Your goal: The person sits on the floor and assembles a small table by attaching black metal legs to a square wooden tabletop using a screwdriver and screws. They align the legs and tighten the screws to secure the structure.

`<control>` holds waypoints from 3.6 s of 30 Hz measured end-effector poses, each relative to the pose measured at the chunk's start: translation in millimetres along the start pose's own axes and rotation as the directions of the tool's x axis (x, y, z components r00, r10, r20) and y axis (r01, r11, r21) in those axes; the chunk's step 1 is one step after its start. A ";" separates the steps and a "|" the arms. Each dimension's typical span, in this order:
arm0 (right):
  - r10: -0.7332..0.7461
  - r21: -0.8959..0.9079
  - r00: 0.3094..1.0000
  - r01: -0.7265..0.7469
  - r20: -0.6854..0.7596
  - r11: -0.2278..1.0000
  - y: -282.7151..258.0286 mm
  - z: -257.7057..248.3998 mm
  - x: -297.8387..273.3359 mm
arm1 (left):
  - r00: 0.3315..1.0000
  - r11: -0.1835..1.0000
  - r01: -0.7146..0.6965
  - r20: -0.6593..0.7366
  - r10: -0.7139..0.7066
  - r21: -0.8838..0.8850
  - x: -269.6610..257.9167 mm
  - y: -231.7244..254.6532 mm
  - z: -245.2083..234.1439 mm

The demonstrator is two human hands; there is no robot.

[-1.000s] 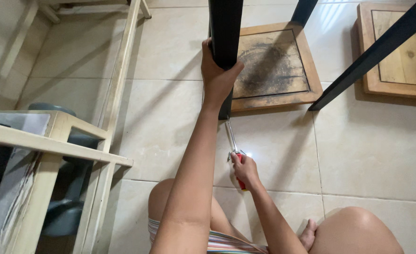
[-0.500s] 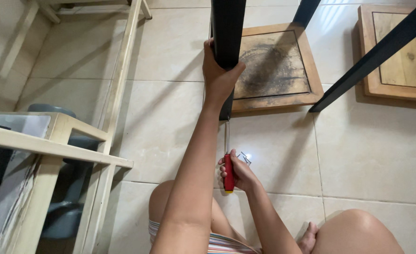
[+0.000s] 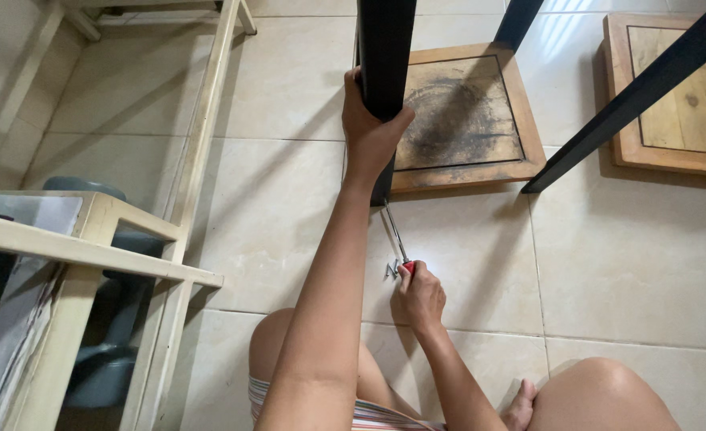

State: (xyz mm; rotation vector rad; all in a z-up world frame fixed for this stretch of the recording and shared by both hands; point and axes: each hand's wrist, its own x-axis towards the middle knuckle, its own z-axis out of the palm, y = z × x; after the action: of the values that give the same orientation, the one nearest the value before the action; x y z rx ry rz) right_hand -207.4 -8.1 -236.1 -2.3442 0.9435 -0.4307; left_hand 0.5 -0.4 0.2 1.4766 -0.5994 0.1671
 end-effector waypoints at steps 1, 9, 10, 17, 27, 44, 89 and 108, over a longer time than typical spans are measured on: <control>0.011 0.000 1.000 -0.011 0.021 1.000 3.4 2.7 1.2 | 1.000 1.000 0.015 0.001 -0.015 -0.002 -1.0 0.8 -0.1; 0.027 0.665 0.694 -0.699 0.719 0.264 23.6 10.1 16.4 | 0.998 0.998 0.059 -0.024 -0.060 -0.036 -0.6 24.9 -1.0; -0.119 0.624 0.616 -0.780 0.779 0.046 30.8 8.0 18.6 | 0.997 0.997 0.073 -0.035 -0.074 -0.030 -1.3 26.1 -0.9; -0.552 0.243 0.520 -0.833 0.652 -0.497 30.2 19.8 19.6 | 0.997 0.998 0.065 -0.029 -0.066 -0.020 0.1 21.7 -1.6; 0.124 0.486 0.559 -0.795 0.820 0.364 -4.1 -26.6 22.8 | 0.994 0.994 0.108 0.014 -0.108 0.005 2.7 17.2 -0.5; 0.143 0.262 0.923 -0.245 0.357 0.933 11.2 -12.9 6.1 | 0.997 0.997 0.081 0.003 -0.081 0.013 8.1 10.6 3.3; -0.002 0.673 0.675 -0.735 0.738 0.081 2.9 -6.7 8.6 | 0.999 0.999 0.046 -0.021 -0.045 0.010 9.4 2.3 4.3; -0.156 0.539 0.535 -0.842 0.830 -0.018 20.2 -4.8 28.1 | 1.000 1.000 0.004 -0.024 -0.004 -0.003 6.7 -3.3 2.3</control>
State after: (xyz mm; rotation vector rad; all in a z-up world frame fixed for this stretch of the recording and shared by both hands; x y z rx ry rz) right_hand -200.7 -41.8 -242.5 -0.5905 0.5119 0.1959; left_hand 7.1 -4.7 0.4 1.4714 -0.5771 0.1807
